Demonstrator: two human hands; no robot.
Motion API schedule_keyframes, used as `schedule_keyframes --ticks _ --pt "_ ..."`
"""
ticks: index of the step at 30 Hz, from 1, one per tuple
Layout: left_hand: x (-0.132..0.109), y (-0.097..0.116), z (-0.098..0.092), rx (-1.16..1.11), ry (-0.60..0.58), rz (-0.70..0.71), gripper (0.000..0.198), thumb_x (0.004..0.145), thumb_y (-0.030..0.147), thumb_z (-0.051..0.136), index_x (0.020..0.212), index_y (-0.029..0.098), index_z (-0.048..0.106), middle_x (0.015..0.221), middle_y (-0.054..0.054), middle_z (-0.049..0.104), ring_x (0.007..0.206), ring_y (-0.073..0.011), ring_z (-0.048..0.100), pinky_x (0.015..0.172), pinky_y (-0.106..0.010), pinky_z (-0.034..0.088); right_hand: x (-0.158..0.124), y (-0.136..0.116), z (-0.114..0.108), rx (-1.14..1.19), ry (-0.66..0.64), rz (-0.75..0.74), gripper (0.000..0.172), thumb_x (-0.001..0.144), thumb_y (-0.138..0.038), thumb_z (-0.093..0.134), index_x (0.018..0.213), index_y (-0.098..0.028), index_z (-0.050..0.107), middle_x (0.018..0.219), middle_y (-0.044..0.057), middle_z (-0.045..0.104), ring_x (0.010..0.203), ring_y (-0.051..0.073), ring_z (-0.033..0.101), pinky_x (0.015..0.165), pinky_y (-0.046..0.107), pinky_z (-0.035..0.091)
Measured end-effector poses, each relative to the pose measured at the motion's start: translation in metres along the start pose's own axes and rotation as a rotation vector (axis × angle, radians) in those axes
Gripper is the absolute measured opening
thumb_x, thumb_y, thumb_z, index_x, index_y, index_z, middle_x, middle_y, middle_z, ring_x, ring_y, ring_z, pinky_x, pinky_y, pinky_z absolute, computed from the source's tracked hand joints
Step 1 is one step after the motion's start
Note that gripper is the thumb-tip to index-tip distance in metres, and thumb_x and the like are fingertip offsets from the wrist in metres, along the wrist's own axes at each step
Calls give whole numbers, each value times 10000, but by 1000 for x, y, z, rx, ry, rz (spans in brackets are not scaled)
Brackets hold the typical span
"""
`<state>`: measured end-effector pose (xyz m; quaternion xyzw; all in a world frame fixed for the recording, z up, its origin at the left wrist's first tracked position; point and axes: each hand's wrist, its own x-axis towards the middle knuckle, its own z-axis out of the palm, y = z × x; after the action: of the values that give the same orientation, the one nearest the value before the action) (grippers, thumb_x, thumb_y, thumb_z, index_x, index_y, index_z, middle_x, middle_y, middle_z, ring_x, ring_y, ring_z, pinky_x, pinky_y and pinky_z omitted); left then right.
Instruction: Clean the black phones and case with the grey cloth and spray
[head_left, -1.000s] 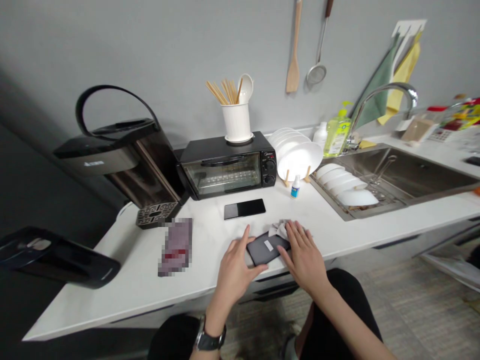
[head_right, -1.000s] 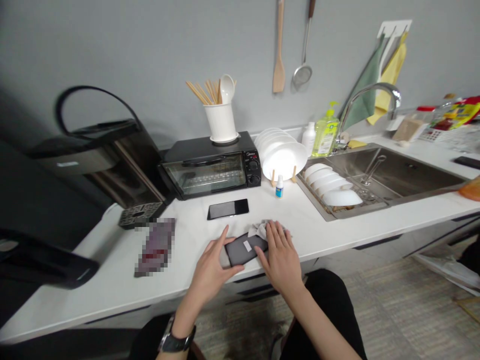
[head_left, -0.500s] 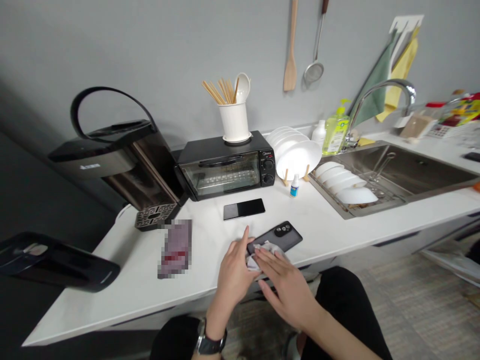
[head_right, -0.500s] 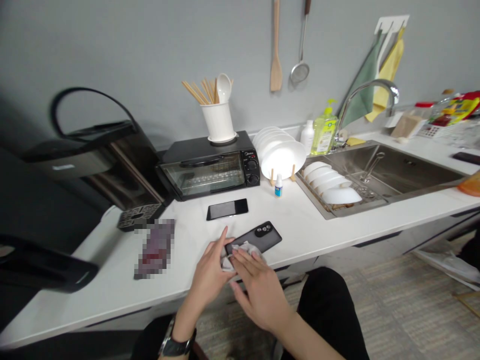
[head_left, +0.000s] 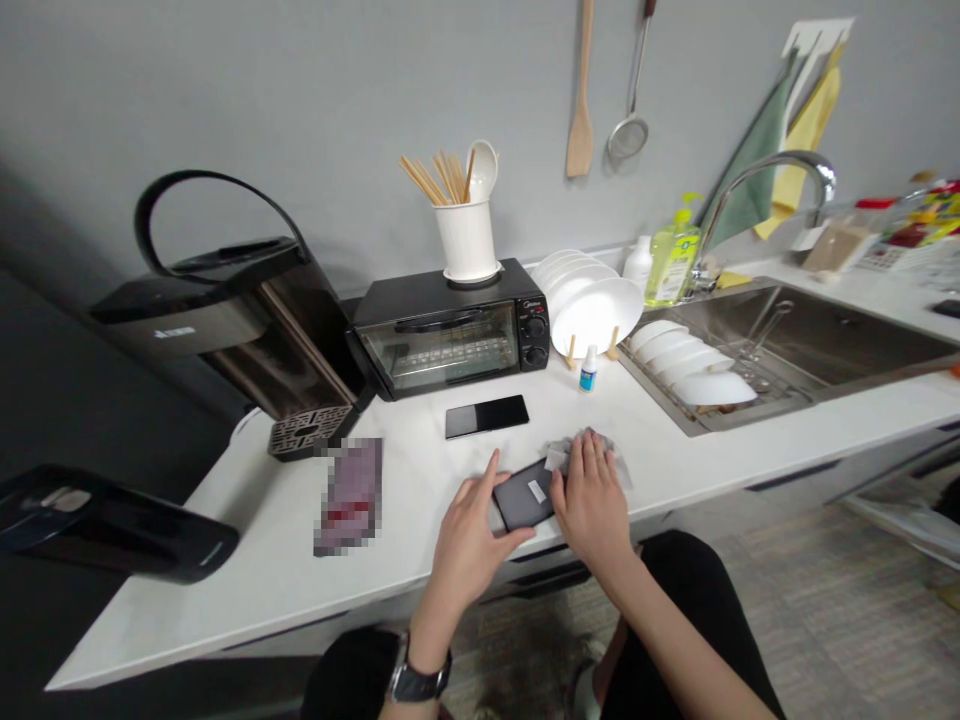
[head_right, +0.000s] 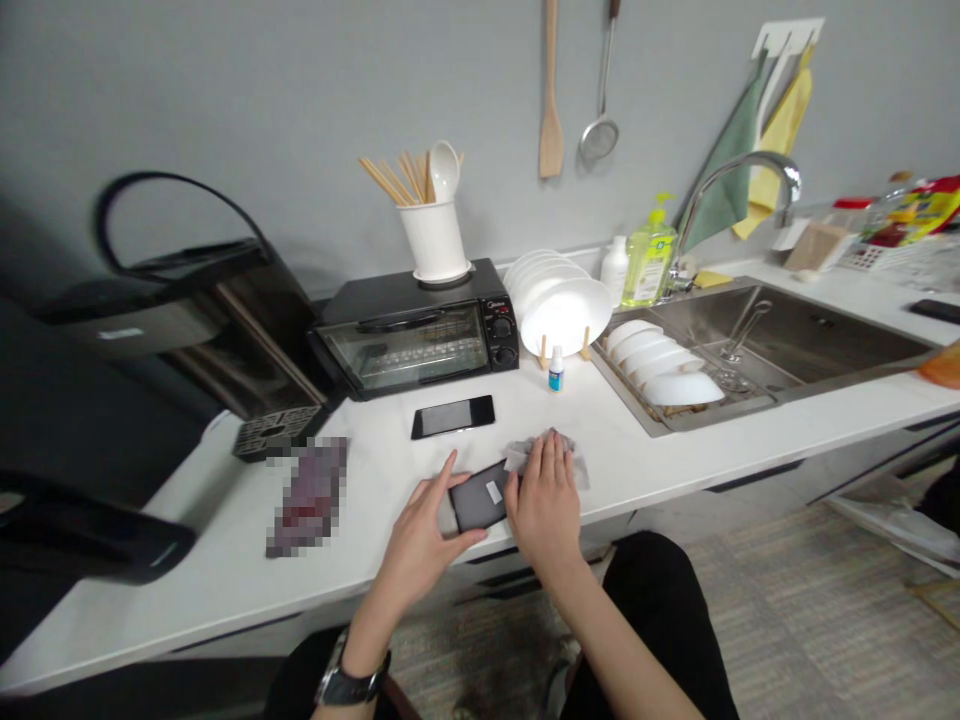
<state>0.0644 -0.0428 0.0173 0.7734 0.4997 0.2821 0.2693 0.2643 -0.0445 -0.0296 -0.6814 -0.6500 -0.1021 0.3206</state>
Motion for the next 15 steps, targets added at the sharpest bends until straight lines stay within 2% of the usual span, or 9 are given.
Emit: schedule_keyframes --ticks 5,8,10,12,15 --pt "0 -5 1 2 7 2 991 854 205 721 1665 345 170 1401 -51 640 1298 -270 564 1141 -465 443 -10 -47 -7 58 -108 -10 642 956 -228 496 1499 109 439 1593 334 394 1537 420 329 1235 583 350" --pt "-1 -13 4 3 11 61 867 902 110 526 1671 311 180 1418 -82 617 1290 -246 571 1132 -441 452 -23 -79 -18 174 -198 -99 624 938 -181 485 1510 68 461 1589 281 438 1527 372 373 1239 550 373" --pt "-2 -16 5 19 17 95 834 911 84 459 1672 297 190 1411 -90 617 1277 -243 570 1122 -436 457 -31 -90 -28 274 -252 -180 608 945 -155 463 1524 28 465 1582 239 473 1518 326 404 1243 522 382" --pt "-3 -15 5 41 27 82 808 923 81 445 1667 297 215 1394 -83 633 1270 -243 563 1111 -428 462 -38 -87 -39 358 -311 -268 569 963 -146 448 1520 -42 502 1571 176 514 1503 273 438 1251 490 379" --pt "-3 -8 4 46 20 37 875 882 74 553 1663 291 223 1387 -68 644 1278 -243 552 1107 -407 462 -42 -57 -50 370 -367 -375 543 991 -153 446 1529 -164 517 1581 80 524 1488 228 462 1255 488 370"
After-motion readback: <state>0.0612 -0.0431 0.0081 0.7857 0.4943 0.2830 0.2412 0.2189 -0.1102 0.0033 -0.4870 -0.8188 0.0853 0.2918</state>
